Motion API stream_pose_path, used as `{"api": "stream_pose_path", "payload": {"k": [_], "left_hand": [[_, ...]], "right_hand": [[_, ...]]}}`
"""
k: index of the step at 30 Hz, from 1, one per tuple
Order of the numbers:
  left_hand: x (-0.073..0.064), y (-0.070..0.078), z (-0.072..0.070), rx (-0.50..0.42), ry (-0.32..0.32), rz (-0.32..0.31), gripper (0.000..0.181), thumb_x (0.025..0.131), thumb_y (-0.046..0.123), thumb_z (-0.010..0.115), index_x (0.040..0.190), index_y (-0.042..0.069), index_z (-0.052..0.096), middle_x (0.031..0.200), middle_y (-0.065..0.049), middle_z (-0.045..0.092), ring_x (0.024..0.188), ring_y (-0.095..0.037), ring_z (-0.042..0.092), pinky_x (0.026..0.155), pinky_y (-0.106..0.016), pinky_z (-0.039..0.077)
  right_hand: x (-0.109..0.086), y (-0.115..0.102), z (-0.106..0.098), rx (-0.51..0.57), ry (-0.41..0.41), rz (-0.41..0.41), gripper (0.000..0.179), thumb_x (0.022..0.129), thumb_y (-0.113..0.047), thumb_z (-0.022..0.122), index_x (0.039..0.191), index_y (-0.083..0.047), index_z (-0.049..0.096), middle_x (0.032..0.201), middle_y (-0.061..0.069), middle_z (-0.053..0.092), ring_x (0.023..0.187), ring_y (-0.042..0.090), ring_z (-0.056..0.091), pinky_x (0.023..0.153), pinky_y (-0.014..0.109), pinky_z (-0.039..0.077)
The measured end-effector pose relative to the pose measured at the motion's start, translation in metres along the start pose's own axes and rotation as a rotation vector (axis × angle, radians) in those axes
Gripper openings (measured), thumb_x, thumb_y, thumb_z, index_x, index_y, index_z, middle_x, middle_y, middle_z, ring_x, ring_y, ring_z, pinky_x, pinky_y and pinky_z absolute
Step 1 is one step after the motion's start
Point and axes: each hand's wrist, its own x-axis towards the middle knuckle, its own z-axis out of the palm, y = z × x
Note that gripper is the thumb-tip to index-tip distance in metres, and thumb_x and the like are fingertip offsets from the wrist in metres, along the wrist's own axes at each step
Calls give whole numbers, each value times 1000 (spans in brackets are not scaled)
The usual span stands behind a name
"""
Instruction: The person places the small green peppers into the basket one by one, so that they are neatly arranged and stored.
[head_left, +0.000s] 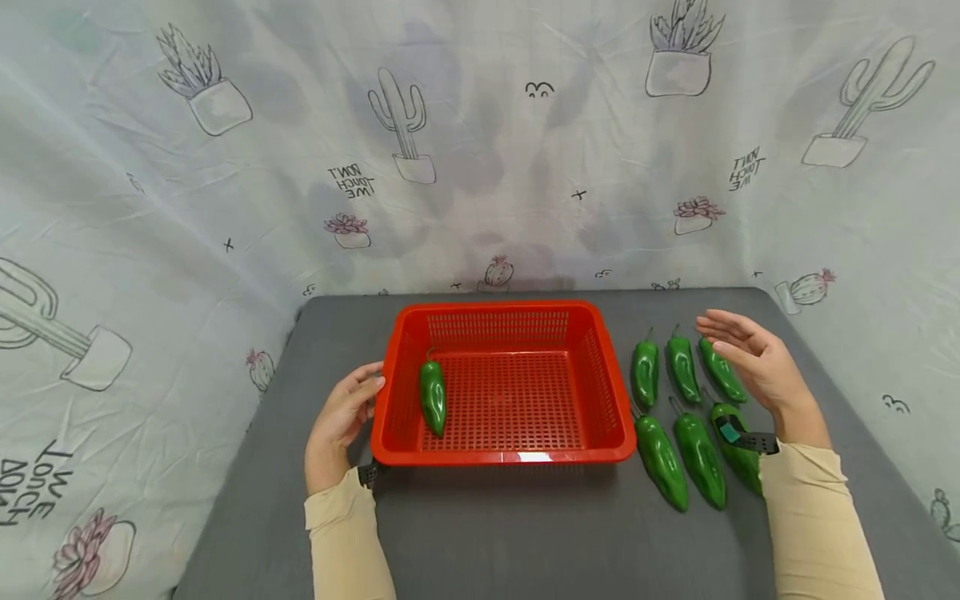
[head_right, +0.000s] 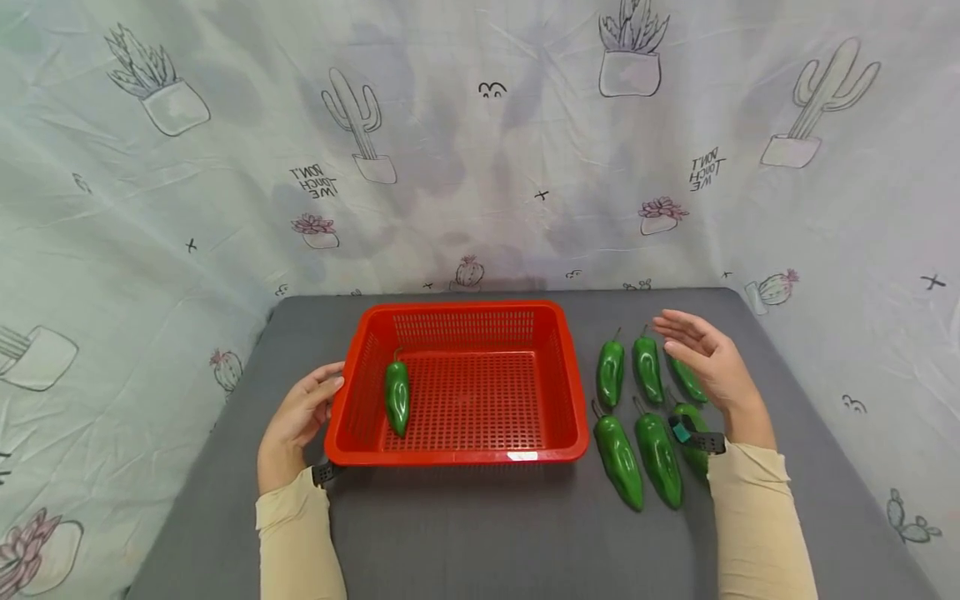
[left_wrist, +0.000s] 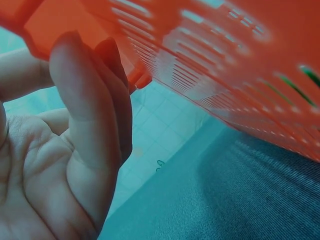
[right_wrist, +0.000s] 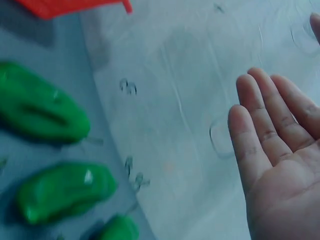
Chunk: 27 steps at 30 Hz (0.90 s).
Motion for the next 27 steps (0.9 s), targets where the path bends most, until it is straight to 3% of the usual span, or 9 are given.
{"api": "stream_pose_path", "payload": {"k": [6,15,17,21,24,27], "left_hand": [[0,-2,-1,4,6,-12,34,100,5,44,132,-2,37,93,7,70,77,-7,65,62,-21,54],[4,2,-3,-17,6,5,28,100,4,43,128,2,42,89,6,70,69,-7,64,55,-19,51],[5,3,-3,-23,9,4,27,100,4,44,127,4,43,90,6,70,70,-7,64,55,-19,51],[5,3,-2,-31,11,-6,26,99,4,44,126,5,45,92,5,70,73,-8,65,56,-19,52],[3,3,-1,-37,13,-12,27,99,3,44,126,4,45,91,5,70,70,-7,63,54,-19,50],[4,1,-2,-37,25,-6,26,99,2,44,125,4,46,88,5,70,65,-6,60,51,-17,47]], "right_hand": [[-31,2,-18,-70,19,41,46,94,19,32,139,15,29,132,7,54,123,11,51,98,16,41],[-73,9,-28,-190,55,192,44,95,16,35,138,14,31,130,-6,55,120,2,51,94,10,39],[-83,12,-28,-252,91,240,44,96,12,38,139,10,33,130,-11,55,119,-2,50,91,8,38],[-103,16,-28,-472,158,366,45,97,1,46,142,-1,39,126,-22,50,114,-13,46,82,5,37],[-113,20,-27,-602,146,436,44,98,-4,49,141,-3,40,124,-26,45,111,-17,43,78,5,37],[-118,24,-26,-640,111,463,44,98,-6,50,141,-2,40,124,-28,44,110,-18,42,78,5,39]]}}
